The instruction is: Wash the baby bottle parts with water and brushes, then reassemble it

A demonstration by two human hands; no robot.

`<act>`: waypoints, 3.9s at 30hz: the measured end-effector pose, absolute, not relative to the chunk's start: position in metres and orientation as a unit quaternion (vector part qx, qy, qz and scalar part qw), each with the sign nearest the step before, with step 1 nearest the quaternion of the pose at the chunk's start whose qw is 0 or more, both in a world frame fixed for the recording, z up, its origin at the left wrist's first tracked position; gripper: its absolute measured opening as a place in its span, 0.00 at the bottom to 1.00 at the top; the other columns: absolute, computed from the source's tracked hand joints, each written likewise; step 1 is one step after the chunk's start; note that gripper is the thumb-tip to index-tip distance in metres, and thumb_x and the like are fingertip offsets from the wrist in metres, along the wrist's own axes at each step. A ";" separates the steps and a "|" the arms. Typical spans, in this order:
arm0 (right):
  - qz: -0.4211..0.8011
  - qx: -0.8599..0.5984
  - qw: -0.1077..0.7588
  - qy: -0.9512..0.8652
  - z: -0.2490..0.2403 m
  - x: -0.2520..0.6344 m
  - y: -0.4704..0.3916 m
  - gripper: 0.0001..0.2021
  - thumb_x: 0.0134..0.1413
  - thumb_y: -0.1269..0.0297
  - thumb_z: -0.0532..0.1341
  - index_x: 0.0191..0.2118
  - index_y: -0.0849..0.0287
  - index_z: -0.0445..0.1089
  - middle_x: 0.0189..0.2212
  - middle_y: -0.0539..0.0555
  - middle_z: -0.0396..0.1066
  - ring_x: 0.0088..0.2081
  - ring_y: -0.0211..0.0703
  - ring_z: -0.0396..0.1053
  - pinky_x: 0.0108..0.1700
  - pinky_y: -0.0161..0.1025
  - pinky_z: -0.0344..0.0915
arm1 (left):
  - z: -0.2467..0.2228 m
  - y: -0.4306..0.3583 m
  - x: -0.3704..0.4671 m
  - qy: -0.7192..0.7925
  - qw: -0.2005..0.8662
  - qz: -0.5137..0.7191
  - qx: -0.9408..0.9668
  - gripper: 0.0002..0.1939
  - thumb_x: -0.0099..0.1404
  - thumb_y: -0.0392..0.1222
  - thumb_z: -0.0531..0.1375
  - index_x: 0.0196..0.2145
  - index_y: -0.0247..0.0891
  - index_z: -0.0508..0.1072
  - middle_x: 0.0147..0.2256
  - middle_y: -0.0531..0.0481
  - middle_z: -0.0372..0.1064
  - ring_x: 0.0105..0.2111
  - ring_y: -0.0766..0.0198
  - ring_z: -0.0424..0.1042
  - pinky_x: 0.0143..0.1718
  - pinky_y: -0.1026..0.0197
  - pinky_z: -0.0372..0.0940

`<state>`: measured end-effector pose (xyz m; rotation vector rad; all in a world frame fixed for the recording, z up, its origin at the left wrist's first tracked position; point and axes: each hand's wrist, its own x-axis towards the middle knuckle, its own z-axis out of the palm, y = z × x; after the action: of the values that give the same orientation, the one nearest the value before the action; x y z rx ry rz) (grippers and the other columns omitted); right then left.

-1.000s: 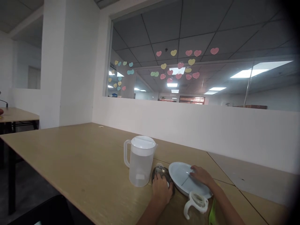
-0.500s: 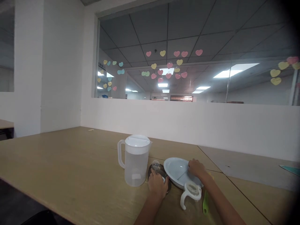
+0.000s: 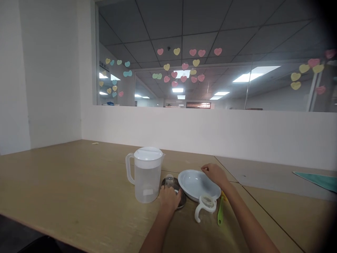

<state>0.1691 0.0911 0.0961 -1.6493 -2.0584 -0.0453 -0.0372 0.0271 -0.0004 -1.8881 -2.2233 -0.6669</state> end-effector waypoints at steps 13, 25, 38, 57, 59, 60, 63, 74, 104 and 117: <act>-0.007 -0.556 0.369 -0.745 0.101 0.154 0.102 0.15 0.55 0.66 0.52 0.38 0.60 0.76 0.35 0.55 0.76 0.38 0.43 0.72 0.39 0.34 0.62 | 0.019 0.026 -0.044 -0.751 0.018 -0.253 -0.610 0.23 0.65 0.50 0.49 0.36 0.29 0.76 0.39 0.35 0.74 0.43 0.51 0.71 0.43 0.57 0.62; -0.003 -0.532 0.423 -0.734 0.109 0.162 0.097 0.16 0.53 0.65 0.53 0.41 0.63 0.74 0.39 0.58 0.75 0.41 0.46 0.72 0.44 0.38 0.64 | 0.016 0.029 -0.045 -0.736 -0.015 -0.239 -0.633 0.15 0.64 0.32 0.49 0.41 0.33 0.74 0.42 0.38 0.73 0.44 0.56 0.71 0.45 0.60 0.62; 0.010 -0.517 0.427 -0.741 0.108 0.162 0.098 0.15 0.52 0.65 0.53 0.40 0.63 0.75 0.37 0.58 0.76 0.39 0.45 0.73 0.43 0.38 0.65 | 0.011 0.032 -0.048 -0.711 -0.018 -0.277 -0.646 0.15 0.64 0.33 0.49 0.38 0.36 0.75 0.41 0.42 0.72 0.44 0.58 0.70 0.45 0.62 0.61; 0.011 -0.534 0.427 -0.729 0.112 0.168 0.095 0.16 0.53 0.64 0.53 0.41 0.60 0.74 0.37 0.56 0.76 0.39 0.44 0.73 0.43 0.38 0.65 | 0.019 0.027 -0.044 -0.634 0.053 -0.433 -0.639 0.15 0.64 0.32 0.48 0.42 0.37 0.72 0.39 0.45 0.70 0.43 0.59 0.67 0.47 0.59 0.59; 0.014 -0.536 0.426 -0.728 0.113 0.168 0.094 0.16 0.53 0.63 0.52 0.41 0.60 0.74 0.37 0.56 0.76 0.38 0.44 0.73 0.43 0.38 0.65 | 0.020 0.026 -0.044 -0.627 0.052 -0.441 -0.640 0.16 0.64 0.32 0.47 0.43 0.37 0.72 0.39 0.45 0.70 0.43 0.58 0.67 0.47 0.58 0.59; 0.016 -0.537 0.425 -0.729 0.113 0.168 0.094 0.16 0.53 0.63 0.52 0.41 0.60 0.74 0.36 0.56 0.76 0.38 0.44 0.73 0.43 0.38 0.65 | 0.021 0.025 -0.043 -0.623 0.052 -0.449 -0.638 0.17 0.64 0.32 0.46 0.44 0.37 0.71 0.39 0.45 0.70 0.43 0.58 0.66 0.47 0.57 0.59; 0.017 -0.534 0.425 -0.731 0.113 0.168 0.094 0.16 0.53 0.63 0.52 0.41 0.61 0.74 0.37 0.56 0.75 0.38 0.45 0.73 0.42 0.38 0.65 | 0.027 0.020 -0.040 -0.605 0.058 -0.497 -0.619 0.18 0.65 0.33 0.45 0.46 0.38 0.71 0.40 0.45 0.70 0.43 0.58 0.66 0.47 0.58 0.59; 0.060 -0.520 0.546 -0.654 0.130 0.166 0.074 0.20 0.52 0.58 0.52 0.45 0.61 0.73 0.23 0.54 0.74 0.27 0.43 0.72 0.35 0.38 0.65 | 0.072 0.009 -0.005 -0.465 -0.011 -0.652 -0.599 0.14 0.66 0.41 0.50 0.40 0.40 0.75 0.38 0.47 0.73 0.40 0.60 0.68 0.42 0.60 0.63; 0.151 -0.372 0.210 -0.892 0.140 0.135 0.027 0.12 0.44 0.58 0.60 0.31 0.58 0.78 0.22 0.49 0.72 0.24 0.35 0.62 0.25 0.30 0.53 | 0.028 0.026 0.006 -0.402 -0.185 -0.654 -0.613 0.08 0.59 0.39 0.56 0.33 0.37 0.73 0.34 0.48 0.76 0.35 0.62 0.73 0.38 0.64 0.66; 0.106 -0.391 0.234 -0.884 0.138 0.139 0.035 0.11 0.45 0.65 0.58 0.33 0.59 0.78 0.27 0.52 0.75 0.27 0.39 0.68 0.30 0.32 0.61 | 0.018 0.025 0.004 -0.510 -0.075 -0.529 -0.674 0.16 0.67 0.45 0.48 0.40 0.41 0.74 0.31 0.49 0.75 0.30 0.64 0.71 0.31 0.66 0.58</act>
<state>0.1391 0.0346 0.1375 -1.0748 -2.4266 0.2908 0.0045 0.0248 0.0184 -2.2249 -1.6854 -1.7464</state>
